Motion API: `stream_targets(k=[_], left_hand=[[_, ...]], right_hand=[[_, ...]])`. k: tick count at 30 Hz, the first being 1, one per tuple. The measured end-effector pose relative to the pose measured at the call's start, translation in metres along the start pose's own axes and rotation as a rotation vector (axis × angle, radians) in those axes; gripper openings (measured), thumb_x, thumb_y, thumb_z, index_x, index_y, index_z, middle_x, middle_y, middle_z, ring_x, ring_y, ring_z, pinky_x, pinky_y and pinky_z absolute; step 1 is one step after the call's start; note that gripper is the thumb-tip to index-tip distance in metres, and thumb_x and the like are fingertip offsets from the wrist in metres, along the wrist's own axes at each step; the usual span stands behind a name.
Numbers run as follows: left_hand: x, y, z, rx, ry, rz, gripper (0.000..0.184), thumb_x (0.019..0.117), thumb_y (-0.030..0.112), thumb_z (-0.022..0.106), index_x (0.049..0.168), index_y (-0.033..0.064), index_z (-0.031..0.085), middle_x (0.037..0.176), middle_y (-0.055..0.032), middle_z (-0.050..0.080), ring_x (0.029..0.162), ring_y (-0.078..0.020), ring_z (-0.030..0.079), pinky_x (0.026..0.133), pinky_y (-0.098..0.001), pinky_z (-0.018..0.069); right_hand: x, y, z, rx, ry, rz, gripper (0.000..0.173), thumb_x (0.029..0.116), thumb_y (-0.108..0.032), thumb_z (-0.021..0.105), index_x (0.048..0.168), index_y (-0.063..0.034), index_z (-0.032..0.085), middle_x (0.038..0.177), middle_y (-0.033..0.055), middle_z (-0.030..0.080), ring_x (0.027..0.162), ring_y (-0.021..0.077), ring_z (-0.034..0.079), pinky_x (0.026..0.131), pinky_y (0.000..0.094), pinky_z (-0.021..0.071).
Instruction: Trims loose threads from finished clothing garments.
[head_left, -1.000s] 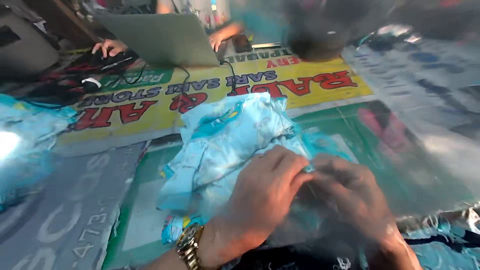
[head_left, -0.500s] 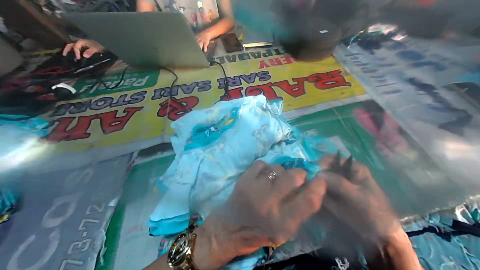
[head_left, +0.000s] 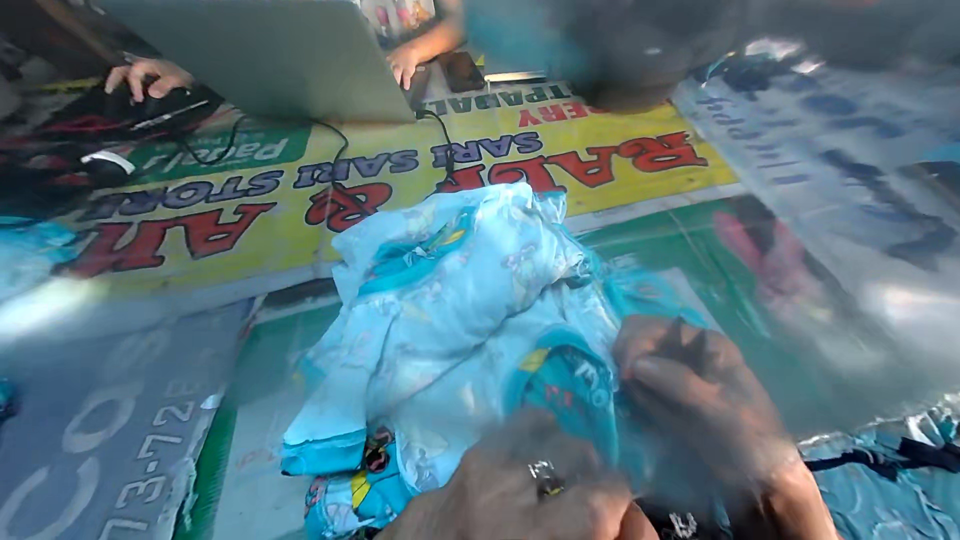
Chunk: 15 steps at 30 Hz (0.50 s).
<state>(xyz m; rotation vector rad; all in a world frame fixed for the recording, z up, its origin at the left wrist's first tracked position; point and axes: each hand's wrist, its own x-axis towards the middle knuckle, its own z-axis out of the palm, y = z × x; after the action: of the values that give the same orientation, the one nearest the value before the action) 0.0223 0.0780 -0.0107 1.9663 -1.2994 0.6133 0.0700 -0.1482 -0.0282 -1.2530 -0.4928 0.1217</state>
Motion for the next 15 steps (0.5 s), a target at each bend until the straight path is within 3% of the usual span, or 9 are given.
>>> stream_targets(k=[2,5,8,11,15], left_hand=[[-0.004,0.003,0.0,-0.003,0.071,-0.06,0.007,0.1016,0.016,0.06,0.098,0.0114,0.064,0.094,-0.0058,0.063,0.092,-0.0181,0.061,0.092,-0.0311,0.0476],[-0.013,0.01,-0.002,0.064,0.089,-0.106,0.008,0.1023,0.016,0.058,0.101,0.0114,0.065,0.094,-0.0051,0.064,0.093,-0.0173,0.062,0.094,-0.0309,0.0461],[-0.021,0.019,-0.002,0.111,0.105,-0.174,0.008,0.1024,0.017,0.058,0.103,0.0124,0.064,0.097,-0.0033,0.063,0.096,-0.0153,0.06,0.097,-0.03,0.0441],[-0.027,0.027,0.0,0.131,0.124,-0.236,0.006,0.1009,0.016,0.061,0.103,0.0128,0.066,0.099,-0.0026,0.062,0.098,-0.014,0.059,0.1,-0.0294,0.043],[-0.034,0.033,0.005,0.162,0.128,-0.292,0.005,0.1,0.015,0.062,0.104,0.0124,0.064,0.098,-0.003,0.062,0.098,-0.0152,0.058,0.099,-0.0303,0.0417]], right_hand=[[-0.004,-0.003,0.002,-0.172,-0.012,-0.056,0.01,0.0991,-0.015,0.062,0.103,-0.01,0.07,0.093,-0.0077,0.065,0.073,-0.0062,0.055,0.06,0.0099,0.0463],[-0.012,-0.007,0.007,-0.395,-0.083,-0.157,0.024,0.0967,-0.02,0.068,0.116,-0.007,0.062,0.102,-0.0047,0.066,0.089,-0.0052,0.062,0.076,0.0113,0.054],[-0.023,-0.009,0.007,-0.503,-0.142,-0.249,0.026,0.0967,-0.023,0.071,0.115,-0.0057,0.062,0.099,0.0002,0.063,0.087,-0.0042,0.06,0.074,0.0088,0.0506],[-0.035,-0.011,0.009,-0.649,-0.181,-0.286,0.036,0.0979,-0.036,0.068,0.119,-0.0085,0.061,0.103,0.0012,0.063,0.094,-0.0025,0.06,0.08,0.0106,0.0502],[-0.047,-0.006,0.012,-0.897,-0.129,-0.354,0.023,0.1011,-0.031,0.064,0.115,-0.0125,0.063,0.102,0.0039,0.068,0.095,0.008,0.064,0.079,0.0191,0.0515]])
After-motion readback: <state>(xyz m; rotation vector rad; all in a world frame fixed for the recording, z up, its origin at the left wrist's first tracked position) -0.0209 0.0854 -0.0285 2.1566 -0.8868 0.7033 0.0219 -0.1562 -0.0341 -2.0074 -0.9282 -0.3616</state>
